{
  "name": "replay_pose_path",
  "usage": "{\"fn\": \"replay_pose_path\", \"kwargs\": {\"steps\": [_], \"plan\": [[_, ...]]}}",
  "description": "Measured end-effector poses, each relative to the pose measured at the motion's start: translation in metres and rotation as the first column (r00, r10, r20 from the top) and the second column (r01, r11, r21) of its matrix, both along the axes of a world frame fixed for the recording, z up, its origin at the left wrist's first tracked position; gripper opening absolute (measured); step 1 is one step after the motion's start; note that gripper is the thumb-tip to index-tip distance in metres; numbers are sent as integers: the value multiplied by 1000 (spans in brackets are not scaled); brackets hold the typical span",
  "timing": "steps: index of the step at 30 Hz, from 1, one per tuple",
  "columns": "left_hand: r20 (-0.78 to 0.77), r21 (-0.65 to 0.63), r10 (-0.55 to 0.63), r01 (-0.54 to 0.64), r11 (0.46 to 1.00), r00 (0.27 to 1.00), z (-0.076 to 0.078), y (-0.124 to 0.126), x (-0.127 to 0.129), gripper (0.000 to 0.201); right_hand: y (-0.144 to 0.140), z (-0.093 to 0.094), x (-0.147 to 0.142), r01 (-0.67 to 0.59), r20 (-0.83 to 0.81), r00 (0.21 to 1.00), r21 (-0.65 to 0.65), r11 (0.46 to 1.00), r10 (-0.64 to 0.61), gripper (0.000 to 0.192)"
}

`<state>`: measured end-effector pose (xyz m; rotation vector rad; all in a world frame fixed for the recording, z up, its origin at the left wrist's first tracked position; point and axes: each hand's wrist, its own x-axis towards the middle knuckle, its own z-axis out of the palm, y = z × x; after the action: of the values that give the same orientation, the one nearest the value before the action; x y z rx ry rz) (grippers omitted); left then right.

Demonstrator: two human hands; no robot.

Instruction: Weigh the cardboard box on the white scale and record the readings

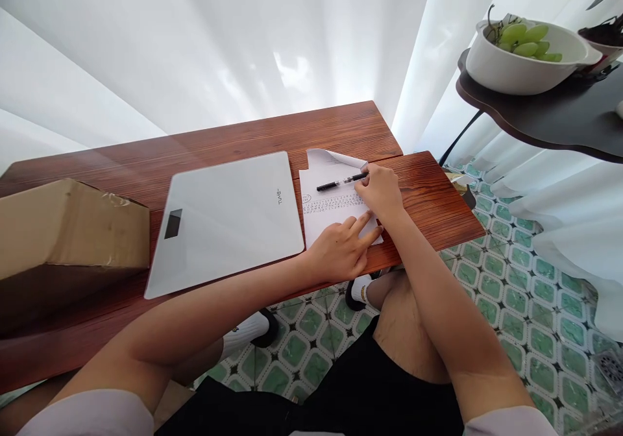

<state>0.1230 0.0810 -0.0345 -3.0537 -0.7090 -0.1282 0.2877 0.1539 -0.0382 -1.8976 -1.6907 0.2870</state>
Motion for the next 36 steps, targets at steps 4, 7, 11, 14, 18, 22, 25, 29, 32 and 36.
{"fn": "replay_pose_path", "kwargs": {"steps": [4,7,11,14,18,22,25,29,32,36], "plan": [[10,-11,10,-10,1000,1000,1,0,0,51,1,1,-6,-14,134,991,-51,999,20,25],[7,-19,15,-15,1000,1000,3,-1,1,54,1,2,-9,-15,191,981,-72,997,28,25],[-10,-20,13,-14,1000,1000,3,0,1,53,0,9,-14,16,253,967,-133,991,19,23],[-9,-1,10,-10,1000,1000,3,0,0,53,-1,17,-18,36,277,961,-188,981,18,22],[-19,43,13,-12,999,1000,5,-2,0,51,-3,23,-25,77,294,955,-105,991,-43,21],[-37,95,-20,23,995,999,4,-2,-1,34,-4,22,-34,47,298,953,37,998,-56,25],[-21,161,-68,70,985,997,3,-1,-3,23,-5,20,-39,-22,286,958,96,995,-6,35],[14,248,-127,120,961,992,6,-3,-8,26,-6,18,-43,-99,283,957,132,986,58,38],[-6,297,-183,176,938,983,14,-8,-17,29,-6,15,-45,-123,297,952,148,981,75,40],[-29,393,-229,222,892,973,25,-15,-37,31,-6,12,-49,-120,326,943,146,982,66,42]]}}
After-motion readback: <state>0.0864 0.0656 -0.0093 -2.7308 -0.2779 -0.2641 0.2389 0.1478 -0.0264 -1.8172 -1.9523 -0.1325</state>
